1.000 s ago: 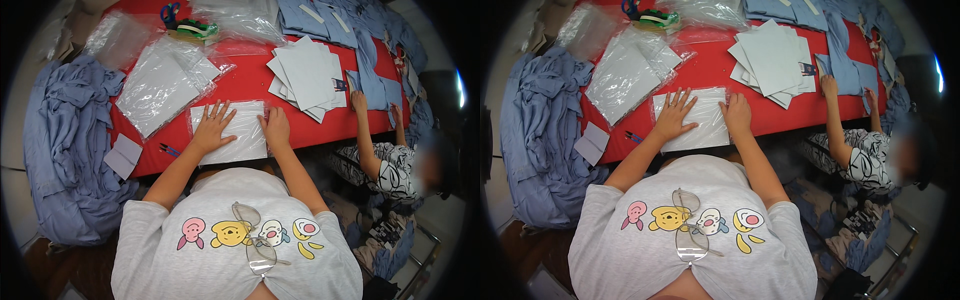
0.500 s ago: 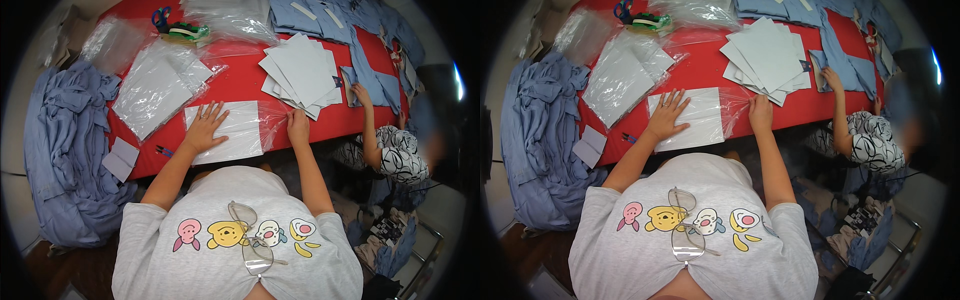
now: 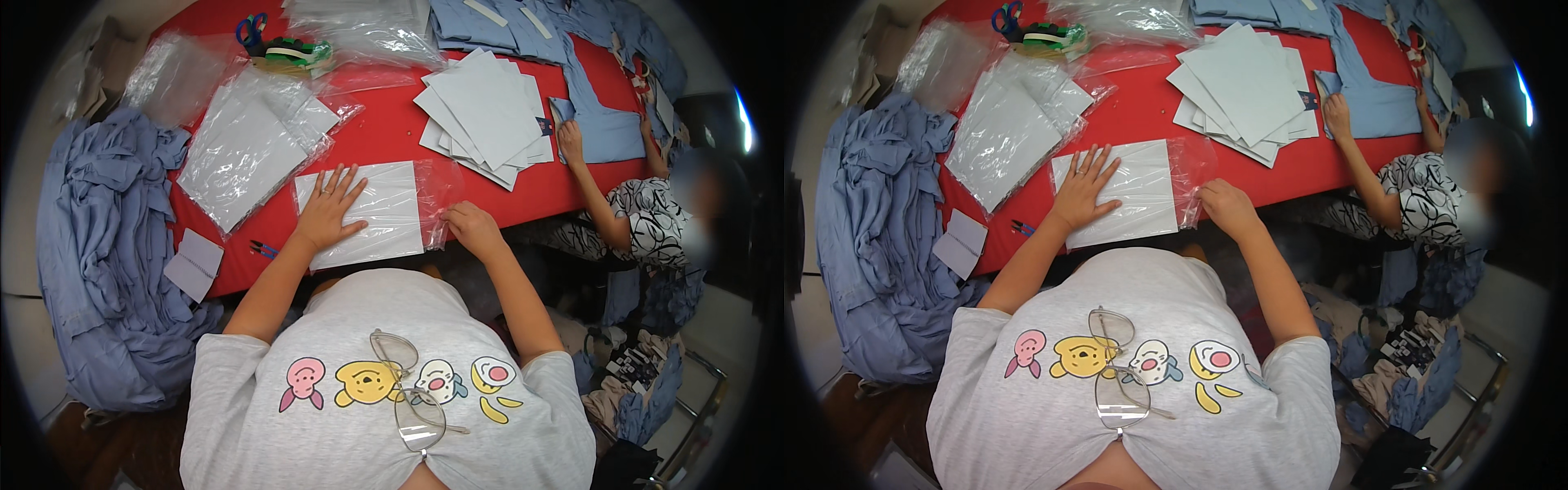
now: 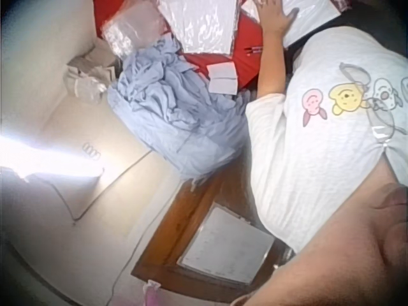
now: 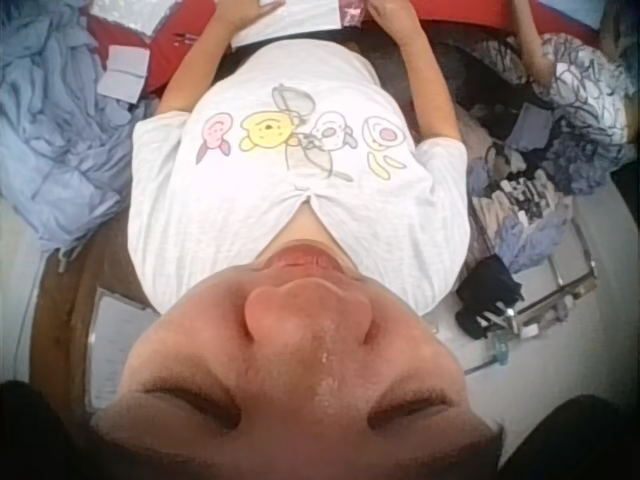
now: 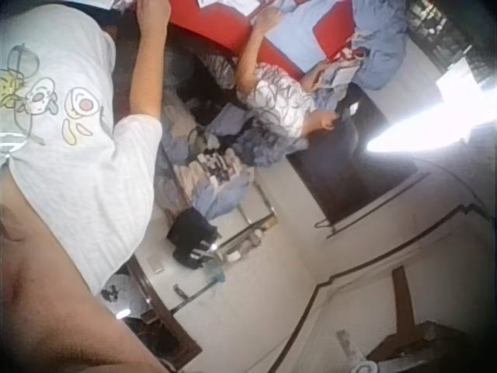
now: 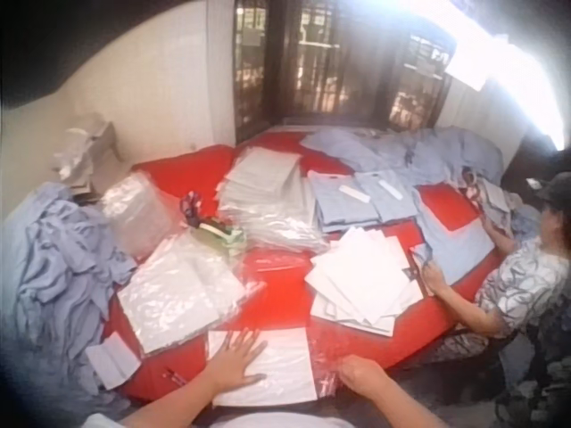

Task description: The person places rectangular white items into plastic bags, seals the bags, and stacks the completed packages on a red table alongside piles of blue fabric.

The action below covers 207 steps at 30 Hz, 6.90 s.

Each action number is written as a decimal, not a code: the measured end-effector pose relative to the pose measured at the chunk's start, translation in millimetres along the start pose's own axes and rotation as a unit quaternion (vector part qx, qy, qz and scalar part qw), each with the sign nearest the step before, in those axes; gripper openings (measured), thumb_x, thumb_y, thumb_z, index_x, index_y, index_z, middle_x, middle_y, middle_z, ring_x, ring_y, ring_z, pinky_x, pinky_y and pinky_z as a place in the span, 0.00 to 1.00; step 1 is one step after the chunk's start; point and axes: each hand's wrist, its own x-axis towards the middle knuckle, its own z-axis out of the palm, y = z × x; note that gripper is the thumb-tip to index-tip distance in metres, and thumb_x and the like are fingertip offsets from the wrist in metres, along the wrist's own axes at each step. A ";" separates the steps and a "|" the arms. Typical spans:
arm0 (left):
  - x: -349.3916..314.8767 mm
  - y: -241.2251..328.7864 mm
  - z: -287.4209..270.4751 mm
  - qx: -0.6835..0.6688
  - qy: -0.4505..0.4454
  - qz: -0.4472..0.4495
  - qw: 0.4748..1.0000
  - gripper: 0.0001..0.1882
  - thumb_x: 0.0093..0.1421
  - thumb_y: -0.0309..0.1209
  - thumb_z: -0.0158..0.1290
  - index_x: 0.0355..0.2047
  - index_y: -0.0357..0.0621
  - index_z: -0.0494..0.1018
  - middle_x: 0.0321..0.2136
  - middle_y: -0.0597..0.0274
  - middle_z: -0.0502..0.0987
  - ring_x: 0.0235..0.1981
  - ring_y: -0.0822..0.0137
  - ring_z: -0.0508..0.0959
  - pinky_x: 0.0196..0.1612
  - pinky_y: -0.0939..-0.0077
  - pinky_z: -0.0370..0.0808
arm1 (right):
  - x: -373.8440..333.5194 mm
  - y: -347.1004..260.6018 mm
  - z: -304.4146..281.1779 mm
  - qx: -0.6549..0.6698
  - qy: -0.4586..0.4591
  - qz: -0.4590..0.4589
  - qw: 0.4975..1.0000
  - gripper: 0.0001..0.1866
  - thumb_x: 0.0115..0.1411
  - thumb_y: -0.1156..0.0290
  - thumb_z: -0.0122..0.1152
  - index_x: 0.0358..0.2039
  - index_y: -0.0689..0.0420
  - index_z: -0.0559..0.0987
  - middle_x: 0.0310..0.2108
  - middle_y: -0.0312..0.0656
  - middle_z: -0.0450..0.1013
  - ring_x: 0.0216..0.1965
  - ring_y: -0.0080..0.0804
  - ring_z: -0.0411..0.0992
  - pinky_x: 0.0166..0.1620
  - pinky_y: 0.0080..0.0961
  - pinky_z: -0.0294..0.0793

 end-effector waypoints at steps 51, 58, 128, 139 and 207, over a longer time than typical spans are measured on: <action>-0.1 26.8 -6.9 -0.010 -0.002 -0.026 1.000 0.53 0.62 0.62 0.60 0.82 0.59 0.54 0.83 0.48 0.43 0.84 0.47 0.42 0.82 0.39 0.38 | 4.6 46.6 -52.2 0.489 0.282 0.500 0.657 0.27 0.65 0.55 0.78 0.51 0.64 0.79 0.40 0.37 0.79 0.38 0.28 0.78 0.41 0.30 0.80; 47.5 62.0 14.2 -0.020 -0.043 0.069 0.997 0.47 0.64 0.61 0.59 0.80 0.62 0.60 0.83 0.48 0.44 0.83 0.43 0.44 0.80 0.33 0.43 | 0.8 -22.1 44.7 0.209 0.251 0.327 0.887 0.17 0.60 0.68 0.75 0.50 0.55 0.83 0.35 0.41 0.76 0.35 0.41 0.77 0.41 0.38 0.77; 45.7 -517.9 -142.0 0.116 0.104 -0.424 0.892 0.49 0.68 0.76 0.39 0.82 0.70 0.52 0.83 0.49 0.44 0.83 0.36 0.38 0.76 0.18 0.35 | 350.1 -154.8 76.6 0.414 0.151 0.270 0.856 0.12 0.71 0.83 0.60 0.52 0.59 0.77 0.35 0.32 0.75 0.36 0.16 0.72 0.39 0.19 0.71; 40.4 -270.0 -163.3 -0.161 0.343 -0.161 0.911 0.31 0.72 0.41 0.60 0.69 0.41 0.70 0.69 0.38 0.71 0.75 0.37 0.64 0.77 0.47 0.59 | 166.6 -105.0 11.2 0.463 0.126 0.272 0.834 0.14 0.71 0.82 0.62 0.55 0.57 0.77 0.39 0.32 0.75 0.41 0.16 0.72 0.44 0.18 0.73; -2.8 1.0 10.4 0.048 0.041 -0.133 0.989 0.49 0.65 0.61 0.57 0.81 0.59 0.56 0.83 0.54 0.46 0.83 0.45 0.45 0.80 0.33 0.42 | 27.2 -34.6 -4.4 0.000 0.254 0.161 0.954 0.16 0.62 0.62 0.75 0.43 0.55 0.80 0.44 0.40 0.79 0.38 0.40 0.77 0.40 0.39 0.78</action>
